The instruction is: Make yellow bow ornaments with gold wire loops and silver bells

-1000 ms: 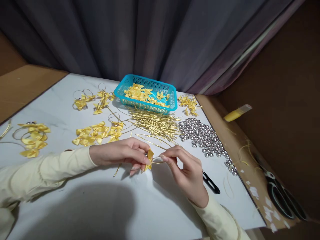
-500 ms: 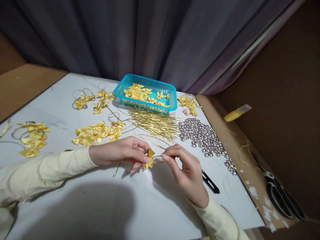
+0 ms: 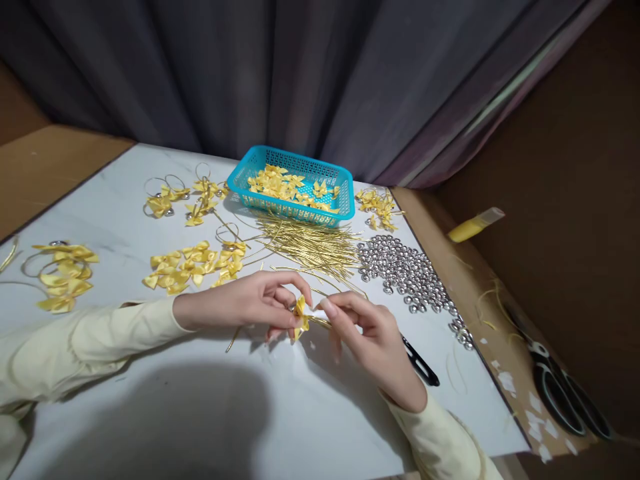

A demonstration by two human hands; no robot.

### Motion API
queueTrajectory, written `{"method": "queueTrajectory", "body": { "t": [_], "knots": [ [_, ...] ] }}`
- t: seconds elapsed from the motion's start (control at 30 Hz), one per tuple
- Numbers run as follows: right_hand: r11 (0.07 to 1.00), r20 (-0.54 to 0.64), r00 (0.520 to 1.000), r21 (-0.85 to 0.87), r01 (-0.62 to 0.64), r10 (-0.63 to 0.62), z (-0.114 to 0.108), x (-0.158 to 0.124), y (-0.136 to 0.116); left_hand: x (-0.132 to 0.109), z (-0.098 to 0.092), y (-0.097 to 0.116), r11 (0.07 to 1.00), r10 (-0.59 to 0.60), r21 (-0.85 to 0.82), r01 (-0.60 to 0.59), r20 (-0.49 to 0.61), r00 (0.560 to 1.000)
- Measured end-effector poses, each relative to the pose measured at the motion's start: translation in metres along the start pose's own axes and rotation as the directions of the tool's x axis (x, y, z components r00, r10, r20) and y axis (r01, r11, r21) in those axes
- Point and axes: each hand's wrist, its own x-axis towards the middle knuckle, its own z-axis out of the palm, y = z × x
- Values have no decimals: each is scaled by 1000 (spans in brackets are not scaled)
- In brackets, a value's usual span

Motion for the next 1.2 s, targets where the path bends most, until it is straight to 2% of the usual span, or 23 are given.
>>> {"method": "queueTrajectory", "body": {
  "t": [0.1, 0.27, 0.4, 0.57, 0.67, 0.87, 1.03, 1.13, 1.2],
  "knots": [
    [997, 91, 993, 4, -78, 77, 0, 0, 0, -1, 2, 0, 998, 10, 57, -9, -14, 1000],
    [995, 172, 980, -11, -97, 98, 0, 0, -1, -1, 4, 1, 996, 0, 90, 3, -25, 1000],
    [997, 204, 977, 13, -70, 66, -1, 0, -2, -1, 1, 3, 999, 10, 33, -11, 18, 1000],
    [1000, 190, 982, -12, -7, 9, -5, 1, -1, 0, 0, 3, 997, -31, -67, 36, 69, 997],
    [1000, 206, 979, 31, -1, -6, -5, -1, -1, 0, 0, 2, 997, -31, -62, 36, 74, 997],
    [998, 196, 979, 18, 58, -61, -4, -2, -3, -2, -2, 5, 981, -3, 196, -10, 67, 998],
    [995, 212, 973, 3, 96, -94, -5, -3, -4, -4, 1, 10, 942, 44, 331, -55, 39, 998],
    [992, 238, 965, -19, 122, -114, -5, -4, -4, -6, 3, 11, 850, 94, 519, -89, 16, 995],
    [982, 240, 957, -55, 180, -162, -5, -3, -4, -8, 4, 12, 757, 174, 633, -162, 44, 984]
  ]
}}
